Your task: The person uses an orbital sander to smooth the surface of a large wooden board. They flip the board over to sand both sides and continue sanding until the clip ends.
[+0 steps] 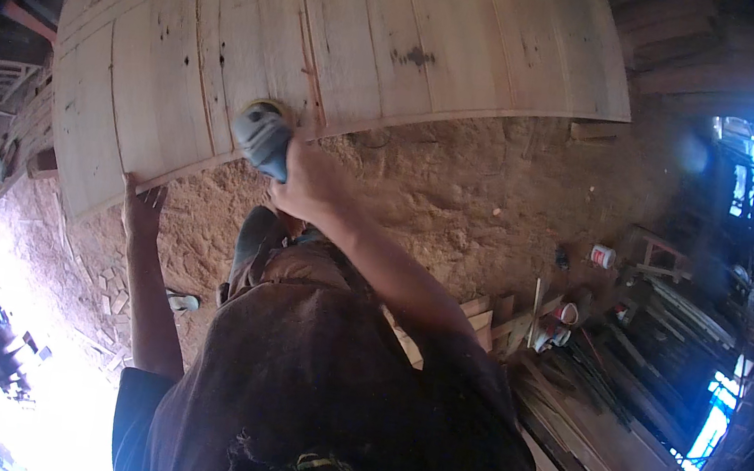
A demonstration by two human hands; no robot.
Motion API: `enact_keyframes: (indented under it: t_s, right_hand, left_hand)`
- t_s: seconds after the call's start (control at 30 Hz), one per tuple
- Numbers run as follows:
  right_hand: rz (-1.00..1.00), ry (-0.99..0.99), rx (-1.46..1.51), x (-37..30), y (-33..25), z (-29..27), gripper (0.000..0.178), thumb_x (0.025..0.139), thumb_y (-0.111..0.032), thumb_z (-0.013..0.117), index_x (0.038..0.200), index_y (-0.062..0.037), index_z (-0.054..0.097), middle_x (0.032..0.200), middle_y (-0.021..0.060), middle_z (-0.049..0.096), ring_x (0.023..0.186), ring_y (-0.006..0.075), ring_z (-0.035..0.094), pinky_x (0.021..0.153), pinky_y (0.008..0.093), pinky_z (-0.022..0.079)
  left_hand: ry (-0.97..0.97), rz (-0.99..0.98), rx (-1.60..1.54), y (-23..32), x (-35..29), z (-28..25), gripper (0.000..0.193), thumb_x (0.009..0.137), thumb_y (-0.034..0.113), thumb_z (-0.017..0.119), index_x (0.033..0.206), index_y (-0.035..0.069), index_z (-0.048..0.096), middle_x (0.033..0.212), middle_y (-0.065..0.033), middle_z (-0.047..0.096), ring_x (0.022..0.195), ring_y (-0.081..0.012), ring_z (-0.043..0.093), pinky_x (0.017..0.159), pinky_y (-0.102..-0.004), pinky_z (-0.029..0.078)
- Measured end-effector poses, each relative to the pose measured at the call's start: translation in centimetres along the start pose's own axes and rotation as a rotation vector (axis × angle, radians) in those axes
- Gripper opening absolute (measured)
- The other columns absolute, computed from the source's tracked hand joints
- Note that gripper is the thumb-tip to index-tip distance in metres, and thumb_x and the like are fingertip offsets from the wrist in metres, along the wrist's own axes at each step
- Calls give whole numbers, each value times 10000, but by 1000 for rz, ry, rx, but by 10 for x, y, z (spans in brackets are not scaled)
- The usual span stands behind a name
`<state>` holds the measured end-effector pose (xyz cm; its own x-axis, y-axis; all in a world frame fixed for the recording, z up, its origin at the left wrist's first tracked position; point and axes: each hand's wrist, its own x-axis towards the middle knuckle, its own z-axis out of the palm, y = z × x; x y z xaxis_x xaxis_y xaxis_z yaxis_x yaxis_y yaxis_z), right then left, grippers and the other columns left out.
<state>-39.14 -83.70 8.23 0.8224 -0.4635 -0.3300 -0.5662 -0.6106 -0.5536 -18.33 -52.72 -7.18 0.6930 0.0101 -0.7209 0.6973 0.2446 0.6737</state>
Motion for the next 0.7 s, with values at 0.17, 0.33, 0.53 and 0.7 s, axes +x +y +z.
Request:
enact_keyframes:
  t_s: [0.17,0.33,0.53,0.7]
  right_hand:
    - [75,96,13,-17,70,-50,644,820,-275,825,1318,34,558,1117,325,707,1081,526,690,910,578,561]
    - [180,225,15,-33,128,-96,716,813,-301,840,1370,37,542,1202,320,696,1138,518,680,951,558,554]
    - [438,231,2,-38,213,-164,692,790,-321,825,1328,42,586,1242,329,687,1194,493,671,999,549,542]
    - [566,314,-22,-53,316,-227,683,775,-347,852,1298,27,620,1250,259,695,1162,412,693,992,514,546]
  left_hand:
    - [-31,-19,-55,-1,3,-8,854,1020,558,700,1597,12,385,1551,-268,444,1424,-408,507,1126,-540,530]
    - [23,3,-38,-4,4,-4,837,1006,582,706,1598,64,420,1576,-232,425,1438,-406,483,1146,-543,507]
    - [53,23,-82,-12,6,5,825,989,570,733,1583,79,438,1544,-194,472,1421,-368,502,1167,-533,491]
    - [-78,-49,-36,-63,-36,74,820,989,521,750,1582,58,427,1554,-195,466,1426,-374,495,1164,-535,490]
